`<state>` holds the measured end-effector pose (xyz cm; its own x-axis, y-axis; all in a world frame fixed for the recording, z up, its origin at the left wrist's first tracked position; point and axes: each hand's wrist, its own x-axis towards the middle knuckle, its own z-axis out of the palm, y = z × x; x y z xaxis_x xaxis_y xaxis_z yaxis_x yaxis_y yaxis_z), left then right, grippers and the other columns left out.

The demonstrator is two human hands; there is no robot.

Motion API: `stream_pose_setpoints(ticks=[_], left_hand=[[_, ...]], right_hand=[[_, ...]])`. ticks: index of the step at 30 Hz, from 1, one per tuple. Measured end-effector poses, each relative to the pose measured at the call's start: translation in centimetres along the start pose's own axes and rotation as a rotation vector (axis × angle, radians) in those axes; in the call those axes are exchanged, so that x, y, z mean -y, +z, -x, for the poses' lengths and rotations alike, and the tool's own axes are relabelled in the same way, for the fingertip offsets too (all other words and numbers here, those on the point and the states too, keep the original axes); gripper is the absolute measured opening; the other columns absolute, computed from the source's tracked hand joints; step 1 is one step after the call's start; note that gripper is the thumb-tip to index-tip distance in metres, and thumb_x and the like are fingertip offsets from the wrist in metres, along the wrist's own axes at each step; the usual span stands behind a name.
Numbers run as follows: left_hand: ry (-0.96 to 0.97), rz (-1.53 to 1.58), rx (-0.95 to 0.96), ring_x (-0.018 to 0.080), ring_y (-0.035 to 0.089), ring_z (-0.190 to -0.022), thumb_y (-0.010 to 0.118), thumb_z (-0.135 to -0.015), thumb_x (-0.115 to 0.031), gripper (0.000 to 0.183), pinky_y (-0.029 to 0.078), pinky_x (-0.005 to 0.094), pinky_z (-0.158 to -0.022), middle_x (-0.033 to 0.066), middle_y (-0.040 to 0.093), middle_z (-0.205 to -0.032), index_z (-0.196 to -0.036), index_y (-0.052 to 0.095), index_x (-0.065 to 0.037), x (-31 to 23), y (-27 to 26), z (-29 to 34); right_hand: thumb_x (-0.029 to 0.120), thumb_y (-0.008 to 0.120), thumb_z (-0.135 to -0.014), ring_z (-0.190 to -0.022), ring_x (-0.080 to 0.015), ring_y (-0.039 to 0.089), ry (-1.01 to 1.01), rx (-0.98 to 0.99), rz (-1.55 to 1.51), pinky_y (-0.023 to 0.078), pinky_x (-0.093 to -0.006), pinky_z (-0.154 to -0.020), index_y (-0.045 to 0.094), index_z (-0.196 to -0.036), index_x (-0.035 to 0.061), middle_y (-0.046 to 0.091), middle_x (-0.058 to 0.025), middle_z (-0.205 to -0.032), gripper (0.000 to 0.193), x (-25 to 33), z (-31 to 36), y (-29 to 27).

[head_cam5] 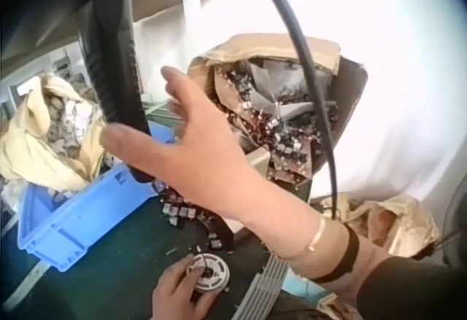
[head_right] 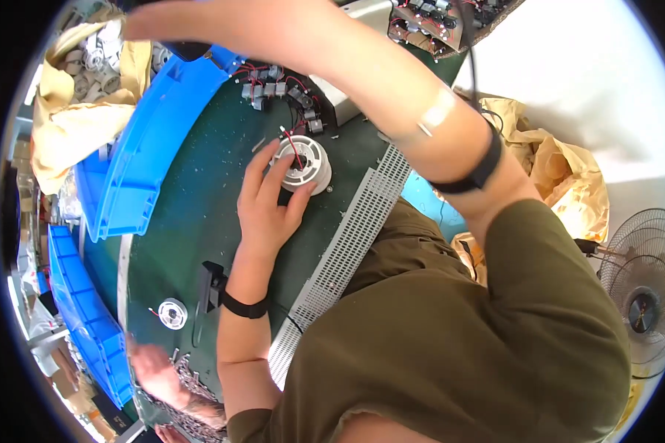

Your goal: Assembling electronic components using an electric screwdriver on a factory workbench.

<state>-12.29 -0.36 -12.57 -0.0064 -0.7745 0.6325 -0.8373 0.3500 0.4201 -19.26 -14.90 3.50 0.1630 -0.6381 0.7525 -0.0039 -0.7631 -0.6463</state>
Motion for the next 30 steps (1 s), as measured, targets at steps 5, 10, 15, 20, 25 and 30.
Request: stream_pose_setpoints(ticks=[5,10,15,20,25,30], left_hand=[[-0.03,-0.001,-0.022,0.0293,0.059,-0.092,0.077,-0.067,-0.017,0.041,0.05,0.0355,-0.076,0.0138,0.054,-0.116,-0.102,0.062,-0.004,-0.7,0.1,-0.2],[-0.066,0.027,0.002,0.0301,0.058,-0.095,0.077,-0.066,-0.017,0.041,0.05,0.0356,-0.078,0.0145,0.054,-0.117,-0.102,0.062,-0.006,-1.3,0.3,-0.8],[-0.059,0.009,-0.025,0.0318,0.057,-0.1,0.078,-0.063,-0.012,0.04,0.049,0.0363,-0.081,0.0174,0.054,-0.117,-0.102,0.066,-0.01,-0.9,0.2,-0.2],[0.079,-0.133,0.0,0.0314,0.059,-0.092,0.078,-0.063,-0.016,0.044,0.049,0.0366,-0.075,0.0191,0.054,-0.12,-0.105,0.066,-0.011,-0.3,0.1,-0.2],[0.08,-0.125,-0.011,0.0306,0.059,-0.088,0.078,-0.064,-0.017,0.045,0.049,0.0364,-0.073,0.0192,0.054,-0.12,-0.107,0.065,-0.011,-0.3,0.3,0.0],[0.054,-0.114,-0.004,0.0302,0.06,-0.09,0.078,-0.065,-0.017,0.044,0.05,0.0356,-0.073,0.0201,0.055,-0.119,-0.106,0.066,-0.011,-0.4,0.2,0.1]], right_hand=[[0.026,0.074,-0.073,-0.07,-0.012,0.054,0.056,0.63,-0.978,0.044,-0.0241,-0.061,0.053,-0.099,-0.0004,0.057,-0.007,-0.08,0.043,-0.5,-6.2,2.8],[0.012,0.07,-0.072,-0.052,-0.0138,0.054,-0.022,0.564,-0.978,0.045,-0.0261,-0.048,0.056,-0.081,-0.0008,0.057,-0.0061,-0.066,0.021,0.0,-5.0,-2.2],[-0.003,0.062,-0.074,-0.052,-0.0141,0.054,0.172,0.328,-0.734,0.044,-0.0262,-0.049,0.044,-0.113,-0.0035,0.055,-0.0072,-0.063,0.043,-1.6,-0.4,-8.9],[-0.006,0.06,-0.075,-0.052,-0.0126,0.054,0.25,0.164,-0.61,0.043,-0.0251,-0.051,0.043,-0.119,-0.0046,0.055,-0.005,-0.064,0.048,-4.2,1.5,-11.6],[-0.004,0.062,-0.074,-0.053,-0.0126,0.056,0.226,0.149,-0.595,0.046,-0.0258,-0.05,0.051,-0.091,-0.0033,0.055,-0.0049,-0.065,0.02,-6.9,1.9,-11.3],[-0.004,0.063,-0.074,-0.053,-0.0121,0.055,0.112,0.169,-0.273,0.046,-0.0254,-0.05,0.051,-0.092,-0.0032,0.055,-0.0044,-0.065,0.021,-6.4,2.3,-11.2]])
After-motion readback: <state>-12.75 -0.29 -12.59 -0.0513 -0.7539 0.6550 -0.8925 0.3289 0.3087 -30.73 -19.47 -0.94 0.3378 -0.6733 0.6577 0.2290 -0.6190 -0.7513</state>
